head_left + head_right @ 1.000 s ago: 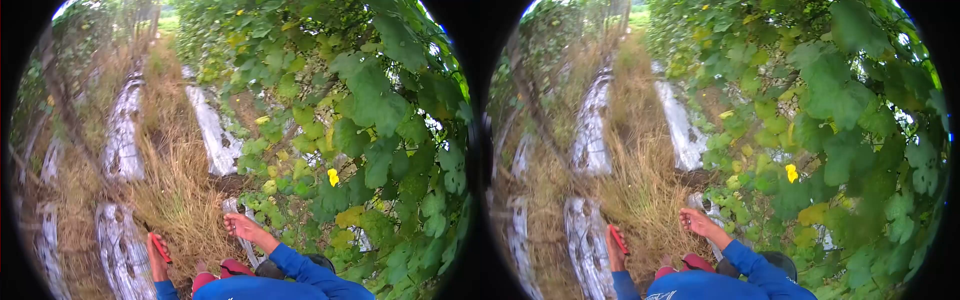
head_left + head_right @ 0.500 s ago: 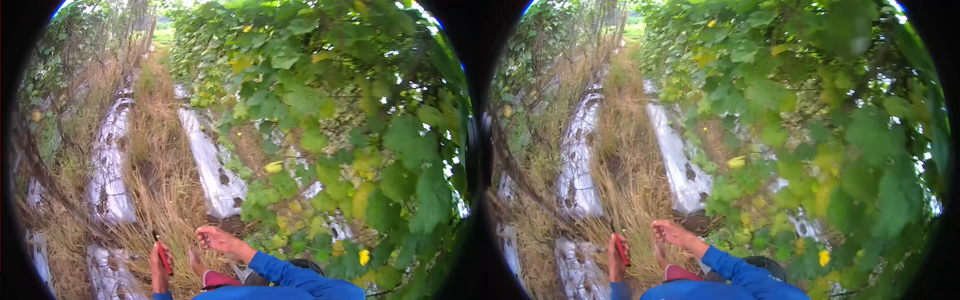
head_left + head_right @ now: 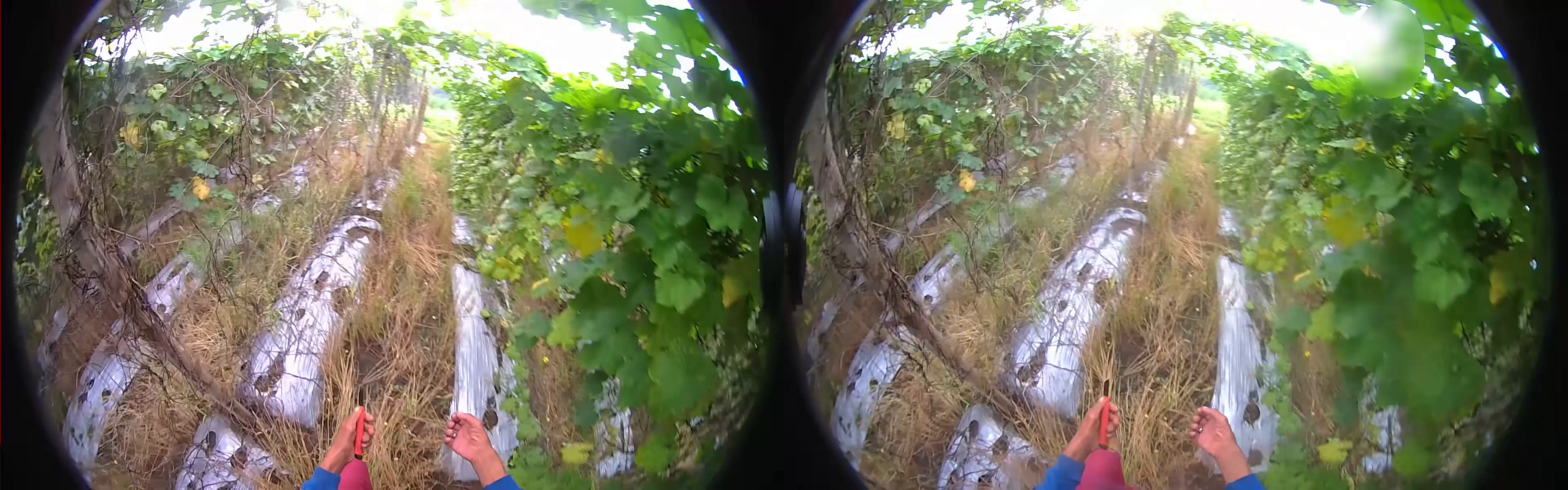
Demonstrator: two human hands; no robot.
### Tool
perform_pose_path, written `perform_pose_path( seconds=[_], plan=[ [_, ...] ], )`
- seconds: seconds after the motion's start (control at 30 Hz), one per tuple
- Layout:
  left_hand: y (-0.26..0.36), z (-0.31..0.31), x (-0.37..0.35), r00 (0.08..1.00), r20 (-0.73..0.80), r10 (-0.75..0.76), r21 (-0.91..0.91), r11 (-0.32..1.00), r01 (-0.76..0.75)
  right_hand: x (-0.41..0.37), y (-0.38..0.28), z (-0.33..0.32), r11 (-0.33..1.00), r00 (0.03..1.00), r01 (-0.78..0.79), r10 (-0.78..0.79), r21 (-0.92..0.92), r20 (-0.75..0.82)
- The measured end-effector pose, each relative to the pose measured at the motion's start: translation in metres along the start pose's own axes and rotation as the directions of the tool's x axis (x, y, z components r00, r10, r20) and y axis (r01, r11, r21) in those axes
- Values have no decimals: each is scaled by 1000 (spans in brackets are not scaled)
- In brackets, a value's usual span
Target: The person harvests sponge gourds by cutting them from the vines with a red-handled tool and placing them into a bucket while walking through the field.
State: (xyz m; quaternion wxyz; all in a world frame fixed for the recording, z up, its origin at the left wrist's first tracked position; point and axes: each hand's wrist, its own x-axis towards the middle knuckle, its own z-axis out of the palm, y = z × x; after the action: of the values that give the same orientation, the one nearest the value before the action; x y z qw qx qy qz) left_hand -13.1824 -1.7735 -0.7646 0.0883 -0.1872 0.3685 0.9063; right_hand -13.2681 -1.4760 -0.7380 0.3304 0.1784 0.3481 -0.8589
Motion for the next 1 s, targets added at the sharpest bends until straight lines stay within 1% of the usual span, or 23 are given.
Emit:
perform_pose_path(
  seconds=[0.03, 0.07, 0.23, 0.3, 0.33, 0.37, 0.43, 0.47, 0.5, 0.57, 0.6, 0.63, 0.7, 0.73, 0.8, 0.83, 0.9, 0.93, 1.0],
  plan=[
    [13, 5, 13, 1000, -1, 14, 8, 1000, -14, 18, -9, 10, 1000, 1000, -5, 5, -19, 3],
    [23, 8, 24, 999, -29, 34, 50, 998, -33, 40, -17, 13, 999, 995, -49, 49, -8, 84],
    [50, -25, 115, 997, -71, 32, 6, 999, -32, 143, -59, 54, 988, 983, -151, 149, 17, 110],
    [57, -48, 158, 991, -135, 23, -16, 1000, -26, 190, -76, 66, 991, 981, -134, 135, -11, 139],
    [61, -61, 181, 992, -128, 19, -54, 998, -26, 219, -83, 64, 993, 984, -112, 116, -33, 134],
    [73, -67, 218, 993, -118, 28, -64, 997, -36, 247, -100, 70, 993, 985, -104, 110, -48, 136],
    [90, -76, 261, 970, -239, -51, -42, 998, 42, 283, -124, 75, 978, 974, -205, 207, -39, 87],
    [114, -61, 276, 972, -234, -11, -17, 1000, 7, 294, -139, 87, 981, 980, -184, 187, -57, 64],
    [136, -49, 300, 972, -235, -18, -23, 1000, 13, 307, -157, 95, 981, 980, -187, 190, -58, 57],
    [176, -28, 341, 989, -139, 44, 64, 997, -36, 326, -187, 114, 996, 997, -77, 78, -52, 10],
    [195, -16, 363, 992, -114, 50, 96, 995, -39, 335, -202, 127, 997, 998, -52, 54, -49, 44],
    [216, -3, 384, 994, -91, 60, 130, 990, -48, 347, -215, 138, 997, 998, -63, 64, -32, 25],
    [258, 29, 417, 995, -34, 94, 244, 966, -83, 378, -240, 154, 997, 998, 31, -26, -75, 66],
    [273, 40, 435, 995, -50, 84, 244, 967, -69, 395, -249, 162, 998, 998, 14, -10, -68, 58],
    [291, 54, 466, 989, 105, 101, 245, 962, -124, 430, -263, 174, 998, 995, -7, 13, -54, 98],
    [297, 58, 479, 991, 85, 99, 245, 962, -117, 449, -268, 180, 998, 995, -28, 33, -52, 98],
    [310, 65, 508, 994, 91, 62, 337, 937, -90, 493, -281, 194, 990, 993, -93, 100, -110, 60],
    [309, 60, 527, 994, 99, 38, 330, 942, -69, 516, -287, 205, 986, 991, -116, 124, -119, 57],
    [310, 50, 559, 997, 57, 48, 324, 944, -64, 563, -301, 212, 978, 984, -151, 163, -141, 78]
  ],
)
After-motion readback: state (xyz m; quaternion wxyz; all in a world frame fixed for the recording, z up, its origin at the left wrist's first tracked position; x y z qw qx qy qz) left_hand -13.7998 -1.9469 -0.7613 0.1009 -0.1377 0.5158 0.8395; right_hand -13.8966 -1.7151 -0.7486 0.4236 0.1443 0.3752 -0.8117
